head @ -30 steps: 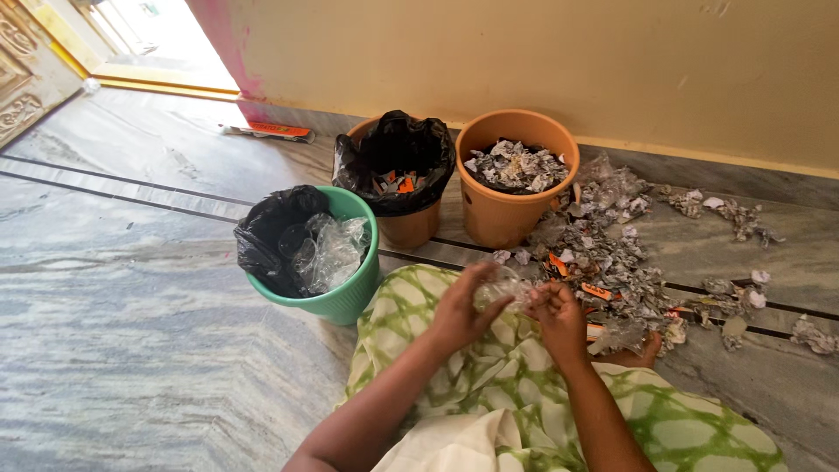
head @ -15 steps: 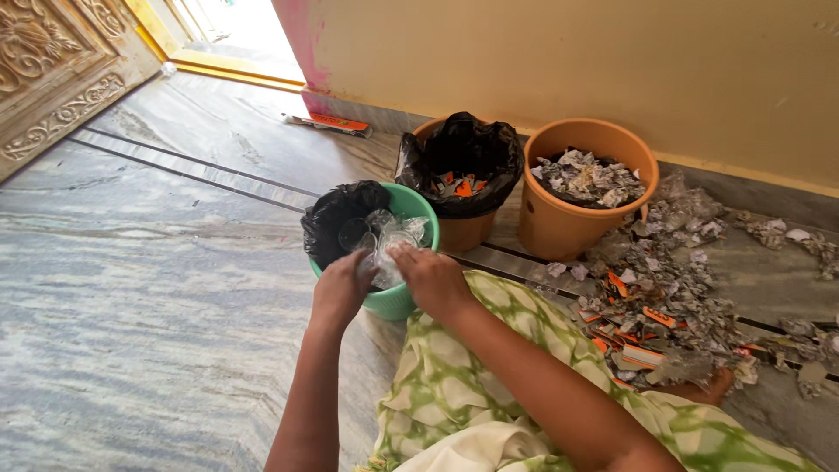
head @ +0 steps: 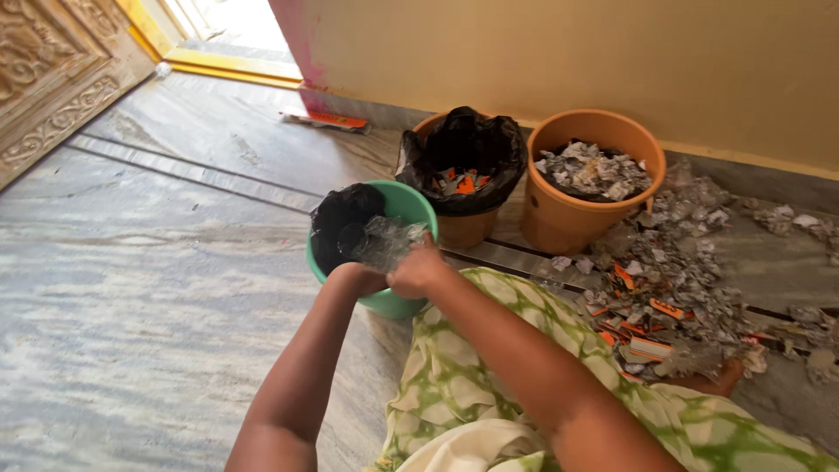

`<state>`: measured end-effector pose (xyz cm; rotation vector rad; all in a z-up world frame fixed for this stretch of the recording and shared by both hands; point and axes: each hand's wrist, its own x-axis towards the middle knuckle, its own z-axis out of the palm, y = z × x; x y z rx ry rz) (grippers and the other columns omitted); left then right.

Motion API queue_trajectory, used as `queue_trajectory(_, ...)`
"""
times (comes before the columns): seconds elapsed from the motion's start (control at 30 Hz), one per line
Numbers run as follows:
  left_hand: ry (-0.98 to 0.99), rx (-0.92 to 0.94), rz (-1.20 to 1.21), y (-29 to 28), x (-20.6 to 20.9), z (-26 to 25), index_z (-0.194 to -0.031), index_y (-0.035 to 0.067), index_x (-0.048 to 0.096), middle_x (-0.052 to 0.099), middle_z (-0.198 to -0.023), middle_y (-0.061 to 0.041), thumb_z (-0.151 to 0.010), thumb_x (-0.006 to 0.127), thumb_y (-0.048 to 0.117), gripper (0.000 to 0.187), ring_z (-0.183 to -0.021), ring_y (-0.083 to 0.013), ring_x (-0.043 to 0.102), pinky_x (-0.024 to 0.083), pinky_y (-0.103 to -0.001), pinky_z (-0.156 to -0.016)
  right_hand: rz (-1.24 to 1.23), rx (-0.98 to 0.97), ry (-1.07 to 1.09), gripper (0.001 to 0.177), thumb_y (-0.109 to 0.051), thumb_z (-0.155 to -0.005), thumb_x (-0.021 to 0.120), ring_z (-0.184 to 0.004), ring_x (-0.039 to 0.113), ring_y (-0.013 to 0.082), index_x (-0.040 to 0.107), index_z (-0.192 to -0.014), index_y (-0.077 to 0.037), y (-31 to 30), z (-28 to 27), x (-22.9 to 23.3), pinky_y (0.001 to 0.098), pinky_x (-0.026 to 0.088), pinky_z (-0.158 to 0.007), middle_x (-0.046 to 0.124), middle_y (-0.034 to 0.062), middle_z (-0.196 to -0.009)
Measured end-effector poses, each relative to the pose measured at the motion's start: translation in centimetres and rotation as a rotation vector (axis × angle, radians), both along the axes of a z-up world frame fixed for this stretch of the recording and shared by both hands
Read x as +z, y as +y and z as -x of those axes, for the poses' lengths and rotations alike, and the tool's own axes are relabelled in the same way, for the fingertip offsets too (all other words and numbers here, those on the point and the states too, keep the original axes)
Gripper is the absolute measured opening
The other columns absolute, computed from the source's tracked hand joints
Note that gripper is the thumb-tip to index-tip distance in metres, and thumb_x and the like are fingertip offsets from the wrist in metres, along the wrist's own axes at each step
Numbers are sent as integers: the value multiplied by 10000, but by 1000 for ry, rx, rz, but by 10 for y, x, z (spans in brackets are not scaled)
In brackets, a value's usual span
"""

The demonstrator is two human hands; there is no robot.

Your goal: The person sits on the floor and sorts a pile of mixed waste by hand. They separate crumpled paper and plastic wrappers into different buckets, placing paper into a brown bucket and plastic into a green bucket.

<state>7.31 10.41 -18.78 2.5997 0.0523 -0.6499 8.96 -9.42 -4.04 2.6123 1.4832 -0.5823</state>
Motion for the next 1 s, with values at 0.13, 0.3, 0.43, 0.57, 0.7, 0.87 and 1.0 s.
queue_trajectory(0.13,-178,-187,-109,7,25,4,-1436,161,582,517,-1554,-89,-882,587,402,604,-1432,-240,466,339,-352,-1191,-122,-42,-76,634,-451,-1062,239,-1511,360,338,731,-1280,-116,-19,10,-7,607,52,-1286,595,120,-1471)
queue_trajectory(0.3,-28,15,-217,-19,71,30,-1351,113,650,593,-1438,-139,-845,629,534,659,-1358,-265,540,396,-386,-1131,-803,-79,-114,523,-442,-1076,369,-1528,299,301,503,-1495,-159,-97,24,-35,565,156,-1237,421,126,-1613)
queue_trajectory(0.43,93,240,-399,-45,124,39,-1208,65,750,719,-1256,-178,-809,632,713,771,-1189,-311,683,526,-424,-1006,-874,-255,-138,492,-342,-1046,467,-1508,297,341,511,-1470,-97,-188,-5,-67,583,190,-1212,386,172,-1638)
queue_trajectory(0.57,85,294,-499,-65,163,41,-1111,60,820,774,-1163,-169,-778,610,804,842,-1097,-328,746,576,-443,-937,-765,-666,-216,473,-303,-923,615,-1379,477,326,587,-1356,-114,-306,-44,-98,557,272,-1178,558,125,-1450)
queue_trajectory(0.7,101,308,-558,-70,189,39,-1099,44,818,781,-1144,-180,-782,585,852,898,-1080,-338,749,582,-442,-922,-384,-956,-141,485,-328,-903,702,-1381,474,308,616,-1357,-179,-420,-49,-119,558,291,-1142,559,94,-1446)
queue_trajectory(0.87,83,391,-614,-91,232,36,-1074,29,807,786,-1124,-175,-762,599,883,932,-1069,-329,752,584,-445,-915,127,-1241,135,762,-234,-803,850,-1531,264,315,529,-1488,-326,-479,-32,-128,535,201,-1228,409,66,-1572)
queue_trajectory(1.0,-41,356,-673,-142,263,33,-984,36,828,779,-1090,-169,-816,558,859,882,-1040,-334,747,582,-440,-895,166,-1189,80,752,-196,-833,793,-1513,258,350,493,-1503,-357,-470,-30,-132,538,191,-1204,310,100,-1621)
